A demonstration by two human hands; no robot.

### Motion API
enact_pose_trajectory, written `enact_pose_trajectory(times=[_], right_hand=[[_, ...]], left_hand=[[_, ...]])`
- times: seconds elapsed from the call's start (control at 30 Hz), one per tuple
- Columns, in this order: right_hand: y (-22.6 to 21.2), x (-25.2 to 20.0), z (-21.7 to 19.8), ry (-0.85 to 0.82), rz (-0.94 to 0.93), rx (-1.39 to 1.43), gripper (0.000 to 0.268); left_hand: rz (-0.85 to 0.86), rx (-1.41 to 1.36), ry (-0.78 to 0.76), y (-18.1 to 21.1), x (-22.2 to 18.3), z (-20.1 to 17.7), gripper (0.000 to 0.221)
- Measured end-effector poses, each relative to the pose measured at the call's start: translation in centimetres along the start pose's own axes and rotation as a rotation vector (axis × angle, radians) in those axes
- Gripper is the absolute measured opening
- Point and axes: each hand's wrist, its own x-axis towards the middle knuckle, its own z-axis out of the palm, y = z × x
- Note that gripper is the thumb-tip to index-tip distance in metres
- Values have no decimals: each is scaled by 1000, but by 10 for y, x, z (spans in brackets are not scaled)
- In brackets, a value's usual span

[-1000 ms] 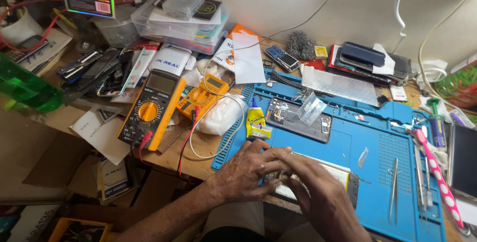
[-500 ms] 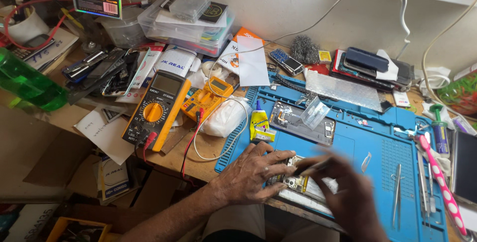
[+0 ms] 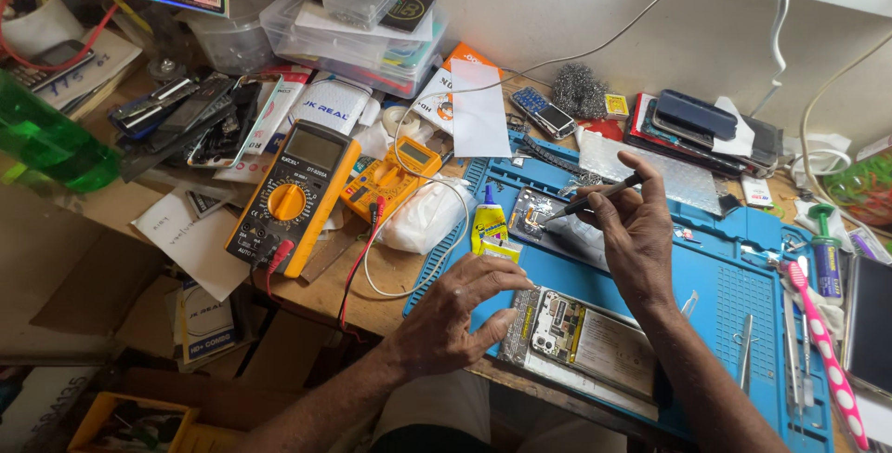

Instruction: The person uses a precision tool to manipulate internal components of a disassembled smartphone on a workbench. They then reassemble the device by connecting a ribbon cable and closing the casing, followed by a functional test of the screen.

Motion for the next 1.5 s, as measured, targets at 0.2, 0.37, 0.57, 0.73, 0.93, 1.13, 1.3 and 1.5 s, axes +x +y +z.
enact_pose_trajectory(times=[0.2,0.37,0.57,0.73,0.93,1.13,1.3,1.5], right_hand=[[3,1,2,10,15,46,56],[0,0,-1,22,13,55,56],[-17,-32,-18,30,-80,134,54],[-25,-97,-24,94,-186,-90,55],[-7,-145,-14,120,-352,-155,61],[5,-151,-10,99,-405,-169,59],[7,-154,-12,62,-443,-209,60],[7,-155,-12,31,-476,-203,58]], left_hand=[[3,-13,-6,3,2,-3,34],[26,-14,2,5,3,-3,34],[51,30,-28,-4,2,2,34],[52,15,-8,-6,-2,9,30],[53,67,-48,-2,-1,11,29],[47,87,-73,2,0,10,29],[71,68,-61,-1,-2,10,29],[57,90,-78,0,-2,9,25]])
